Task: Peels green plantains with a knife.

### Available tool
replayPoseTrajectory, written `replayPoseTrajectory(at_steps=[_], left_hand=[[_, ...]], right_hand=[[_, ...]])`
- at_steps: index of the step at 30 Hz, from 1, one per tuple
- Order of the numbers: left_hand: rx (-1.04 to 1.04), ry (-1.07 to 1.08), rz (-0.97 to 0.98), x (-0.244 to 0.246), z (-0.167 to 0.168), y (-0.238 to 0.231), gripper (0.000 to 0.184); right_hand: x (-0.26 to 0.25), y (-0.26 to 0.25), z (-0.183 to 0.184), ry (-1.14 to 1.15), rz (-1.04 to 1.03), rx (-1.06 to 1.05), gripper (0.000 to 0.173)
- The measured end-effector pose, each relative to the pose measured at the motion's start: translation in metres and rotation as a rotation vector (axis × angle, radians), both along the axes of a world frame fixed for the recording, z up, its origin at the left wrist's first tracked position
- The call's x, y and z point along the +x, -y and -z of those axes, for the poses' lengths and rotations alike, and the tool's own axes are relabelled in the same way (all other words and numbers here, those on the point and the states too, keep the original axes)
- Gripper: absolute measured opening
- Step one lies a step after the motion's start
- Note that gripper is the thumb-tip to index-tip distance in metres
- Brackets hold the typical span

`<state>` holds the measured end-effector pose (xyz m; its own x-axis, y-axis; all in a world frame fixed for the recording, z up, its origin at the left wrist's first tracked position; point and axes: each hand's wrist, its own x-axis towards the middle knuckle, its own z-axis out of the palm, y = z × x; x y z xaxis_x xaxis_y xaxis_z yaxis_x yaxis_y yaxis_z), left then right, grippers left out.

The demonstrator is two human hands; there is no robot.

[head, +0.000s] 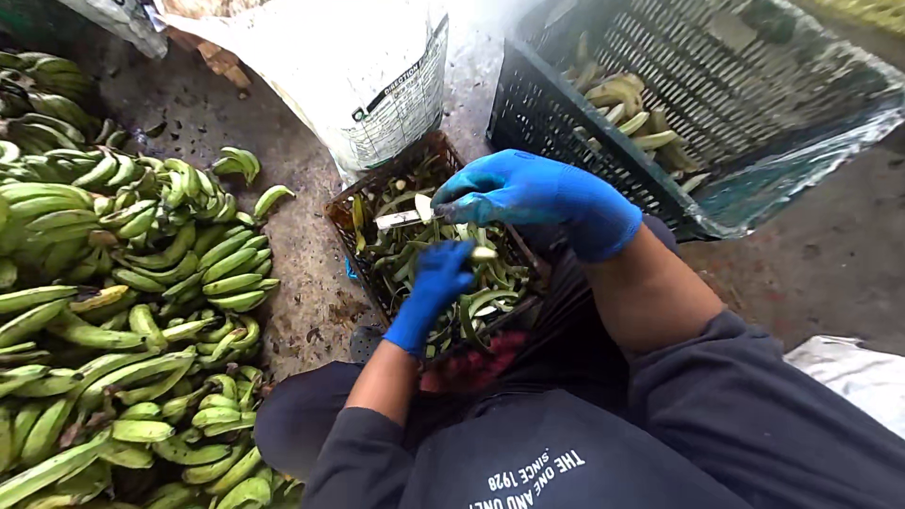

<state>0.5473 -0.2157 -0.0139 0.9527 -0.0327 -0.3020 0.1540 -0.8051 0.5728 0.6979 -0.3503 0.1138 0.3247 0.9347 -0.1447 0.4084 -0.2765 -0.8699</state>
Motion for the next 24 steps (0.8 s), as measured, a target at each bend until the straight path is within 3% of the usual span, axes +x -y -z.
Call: replayPoseTrajectory(at_steps=[2,5,8,11,14,18,21,24], left_hand=[[-0.291,-0.130,-0.180,-0.016,-0.016,-0.032,0.046],[-0.651,-0.442,-0.285,-0.052,-0.024,-0.030,0.036],[-0.645,-0.596,-0.239,-0.071,0.000,0.002,0.032],[-0.551,-0.553,-0.249,-0.066,0.029,0.013,0.029],[-0.528,-0.490,-0.427,-0.057,0.009,-0.008,0.033],[-0.813,-0.458,-0.578,-0.061,-0.027,-0.031,0.038],[-0.891,-0.594,-0.380,-0.073,-0.018,-0.010,0.037],[-0.642,-0.644,-0.188,-0.075,0.015,0.023,0.030]], right_hand=[[-0.004,0.006,-0.005,-0.124,0.014,0.095,0.033],[-0.005,-0.002,-0.006,0.034,-0.024,0.020,0.032],[-0.009,-0.016,0.002,0.113,-0.067,-0.103,0.029],[-0.013,-0.016,-0.003,0.021,-0.061,-0.026,0.029],[-0.010,-0.013,-0.004,-0.004,-0.020,0.019,0.032],[-0.003,-0.011,0.003,-0.045,0.047,0.014,0.032],[-0.005,-0.010,0.002,-0.069,0.063,0.009,0.028],[-0.009,-0.011,-0.001,-0.056,0.038,0.021,0.029]])
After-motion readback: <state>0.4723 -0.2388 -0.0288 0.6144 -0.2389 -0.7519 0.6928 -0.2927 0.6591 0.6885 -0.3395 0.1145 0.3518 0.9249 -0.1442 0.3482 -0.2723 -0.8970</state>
